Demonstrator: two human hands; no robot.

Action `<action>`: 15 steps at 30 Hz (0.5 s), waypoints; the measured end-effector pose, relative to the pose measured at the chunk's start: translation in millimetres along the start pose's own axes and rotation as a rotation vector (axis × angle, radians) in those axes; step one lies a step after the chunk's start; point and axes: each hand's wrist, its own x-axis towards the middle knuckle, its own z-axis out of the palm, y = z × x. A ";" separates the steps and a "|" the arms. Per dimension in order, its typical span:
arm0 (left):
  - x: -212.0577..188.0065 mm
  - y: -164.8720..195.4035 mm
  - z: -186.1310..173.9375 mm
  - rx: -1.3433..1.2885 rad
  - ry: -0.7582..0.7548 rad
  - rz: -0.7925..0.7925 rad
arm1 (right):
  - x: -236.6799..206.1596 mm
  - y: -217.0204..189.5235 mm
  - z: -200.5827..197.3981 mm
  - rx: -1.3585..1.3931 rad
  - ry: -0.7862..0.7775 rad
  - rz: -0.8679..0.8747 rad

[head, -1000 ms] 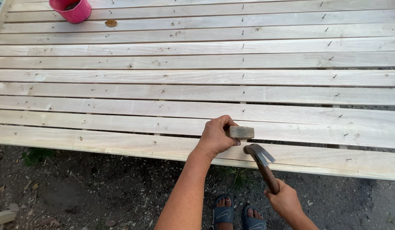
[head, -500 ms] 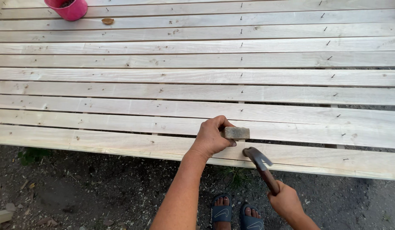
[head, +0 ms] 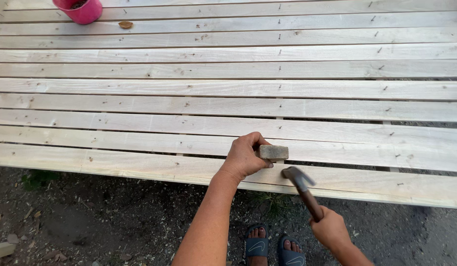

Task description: The person uses a hammer and a small wooden block to drive nails into the slats of a wooden pallet. They repeatedly pick up nails from a pink container and hammer them into the wood.

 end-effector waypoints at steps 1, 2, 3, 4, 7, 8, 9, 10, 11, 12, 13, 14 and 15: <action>-0.3 0.6 -0.8 0.020 0.002 -0.017 | 3.5 -3.4 -2.7 -0.011 -0.108 0.092; -1.0 1.0 -1.2 0.029 0.000 -0.001 | 4.8 -5.4 -7.0 -0.061 -0.057 0.081; -0.7 1.4 -2.0 0.044 0.003 0.016 | 7.1 -7.9 -13.5 -0.106 -0.007 0.064; -1.2 0.8 -2.9 0.058 0.008 0.027 | 6.5 -9.7 -16.9 -0.153 0.038 0.045; 0.8 -0.6 -3.4 0.002 -0.022 -0.014 | -1.9 -11.0 -20.2 0.052 0.116 -0.095; 2.2 -1.4 -3.2 -0.004 -0.019 -0.001 | -5.2 -11.3 -18.6 0.072 0.172 -0.180; 3.3 -2.5 -3.6 -0.010 -0.015 0.011 | -9.2 -12.2 -14.3 0.092 0.227 -0.265; 4.7 -3.5 -3.8 -0.012 -0.010 0.020 | -11.3 -14.3 -10.3 0.115 0.280 -0.349; 5.6 -4.8 -4.3 -0.006 -0.007 0.032 | -13.7 -16.0 -7.9 0.080 0.182 -0.239; 6.3 -6.2 -5.4 -0.002 -0.010 0.049 | -14.5 -18.8 -6.2 0.044 0.093 -0.124; 7.2 -7.0 -5.3 0.001 -0.015 0.070 | -14.6 -21.5 -6.8 0.009 0.009 -0.006; 8.2 -7.3 -5.6 0.000 -0.015 0.071 | -14.2 -24.3 -9.2 -0.087 -0.004 0.038; 7.8 -8.8 -6.3 -0.001 -0.006 0.066 | -11.1 -27.8 -13.7 -0.186 -0.024 0.076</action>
